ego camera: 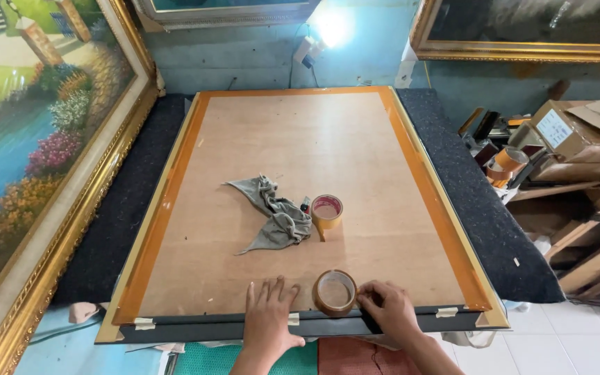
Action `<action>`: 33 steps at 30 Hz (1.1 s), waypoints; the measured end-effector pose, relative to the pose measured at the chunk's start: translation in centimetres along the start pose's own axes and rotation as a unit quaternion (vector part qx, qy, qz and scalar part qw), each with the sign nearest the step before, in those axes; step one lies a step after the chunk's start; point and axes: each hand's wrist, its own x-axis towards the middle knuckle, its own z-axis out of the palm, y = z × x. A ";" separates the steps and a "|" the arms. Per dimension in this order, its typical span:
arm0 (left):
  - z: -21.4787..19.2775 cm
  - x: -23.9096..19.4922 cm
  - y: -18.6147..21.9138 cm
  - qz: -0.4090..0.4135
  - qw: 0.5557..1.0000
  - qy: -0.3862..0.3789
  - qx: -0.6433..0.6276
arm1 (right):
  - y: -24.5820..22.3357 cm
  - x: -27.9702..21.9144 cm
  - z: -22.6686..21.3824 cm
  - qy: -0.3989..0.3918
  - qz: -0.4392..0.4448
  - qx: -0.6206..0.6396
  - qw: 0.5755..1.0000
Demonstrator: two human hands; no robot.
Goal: Applying adhesive tape to the back edges of a picture frame, cutting the tape to length, and smoothing it down with a cloth.
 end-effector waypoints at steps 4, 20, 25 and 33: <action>0.5 0.2 -0.3 0.002 1.000 0.003 0.006 | 0.0 -0.1 0.2 -0.002 0.000 -0.031 1.000; 0.9 2.2 1.5 -0.019 0.993 -0.021 0.114 | -0.9 0.6 -0.9 -0.018 0.030 0.046 0.998; 1.0 1.8 2.6 -0.056 0.985 -0.035 0.160 | -1.0 -0.2 -0.9 -0.028 0.013 0.037 0.999; 0.6 1.9 2.7 -0.040 0.982 -0.031 0.182 | -0.8 0.2 -1.6 -0.051 0.025 0.133 0.989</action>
